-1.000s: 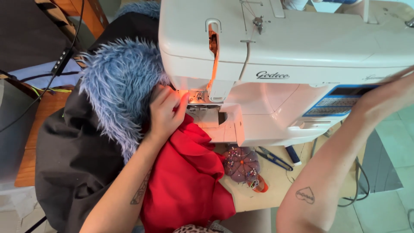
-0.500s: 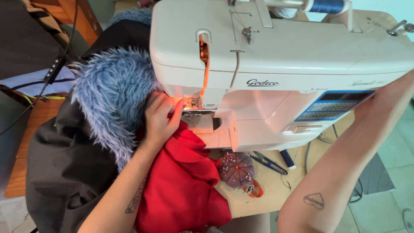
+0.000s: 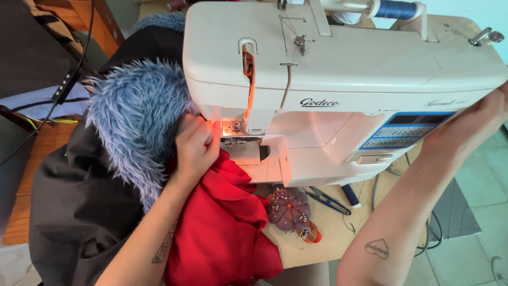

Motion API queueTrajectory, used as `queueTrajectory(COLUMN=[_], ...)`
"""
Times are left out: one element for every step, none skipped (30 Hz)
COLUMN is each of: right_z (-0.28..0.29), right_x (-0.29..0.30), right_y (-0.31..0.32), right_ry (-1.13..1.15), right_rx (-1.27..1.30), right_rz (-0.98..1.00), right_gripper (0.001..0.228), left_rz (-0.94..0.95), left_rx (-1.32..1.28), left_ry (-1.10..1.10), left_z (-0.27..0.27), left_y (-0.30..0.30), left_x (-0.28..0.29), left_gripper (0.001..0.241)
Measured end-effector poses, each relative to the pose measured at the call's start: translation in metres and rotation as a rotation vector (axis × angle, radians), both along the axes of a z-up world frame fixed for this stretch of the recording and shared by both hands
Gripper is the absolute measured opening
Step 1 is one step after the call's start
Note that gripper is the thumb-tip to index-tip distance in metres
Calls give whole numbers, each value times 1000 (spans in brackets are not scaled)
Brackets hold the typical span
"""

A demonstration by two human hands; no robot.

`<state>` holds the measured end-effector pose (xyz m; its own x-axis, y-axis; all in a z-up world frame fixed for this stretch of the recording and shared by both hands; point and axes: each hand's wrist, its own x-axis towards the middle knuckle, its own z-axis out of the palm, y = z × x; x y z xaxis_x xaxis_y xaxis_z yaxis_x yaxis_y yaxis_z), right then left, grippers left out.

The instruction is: Sewing red fabric using a sewing machine at a workstation

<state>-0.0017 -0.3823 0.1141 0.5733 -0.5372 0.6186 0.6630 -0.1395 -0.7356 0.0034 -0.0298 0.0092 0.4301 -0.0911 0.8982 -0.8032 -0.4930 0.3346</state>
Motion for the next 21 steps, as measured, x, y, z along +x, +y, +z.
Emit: queueTrajectory(right_z=[2, 4, 6, 10, 14, 17, 16, 15, 14, 12, 9, 6, 3, 1, -3, -9, -16, -22, -33, -43, -54], right_x=[-1, -2, -3, -3, -4, -5, -9, -13, -15, -21, -27, -32, -36, -40, -43, -43, -43, -44, -42, -40, -40], right_y=[3, 6, 8, 11, 14, 17, 24, 31, 37, 46, 56, 66, 78, 89, 102, 118, 132, 147, 156, 164, 173], right_ry=[-2, 37, 77, 76, 113, 150, 152, 111, 67, 66, 3, -60, -61, -125, -187, -187, -185, -183, -186, -145, -99], right_rx=[0, 40, 78, 77, 113, 148, 149, 74, -4, -5, -124, -245, -244, -365, -486, -483, -503, -524, -522, -562, -602], right_rz=[0, -11, -23, -24, -60, -97, -97, -183, -269, -270, -395, -520, -521, -646, -767, -764, -694, -625, -624, -589, -554], right_gripper=[28, 24, 20, 20, 20, 22, 22, 20, 17, 17, 14, 11, 11, 9, 7, 7, 3, 5, 5, 4, 10], left_rz=[0, 3, 4, 3, -8, -19, -19, 20, 59, 59, 61, 63, 62, 63, 68, 71, 68, 65, 67, 84, 100], left_rx=[0, 18, 34, 33, 28, 23, 23, 19, 11, 9, 11, 12, 12, 15, 21, 24, 9, -7, -6, -4, 0], left_ry=[-2, -12, -21, -22, -39, -56, -54, -122, -191, -192, -195, -198, -200, -198, -196, -197, -193, -190, -193, -179, -161], left_z=[-2, -4, -6, -6, -7, -7, -13, -19, -24, -22, -20, -18, -19, -20, -21, -20, -21, -21, -19, -18, -16], left_y=[0, 1, 0, 1, 1, 2, 3, 5, 6, 6, 7, 8, 8, 9, 11, 12, 12, 13, 16, 19, 22], left_x=[0, 0, 0, 0, 0, -1, 2, 6, 10, 10, 8, 7, 7, 8, 8, 8, 8, 8, 8, 8, 7], left_gripper=[44, 42, 40, 40, 38, 36, 36, 38, 40, 40, 40, 39, 39, 39, 38, 38, 37, 36, 36, 35, 34])
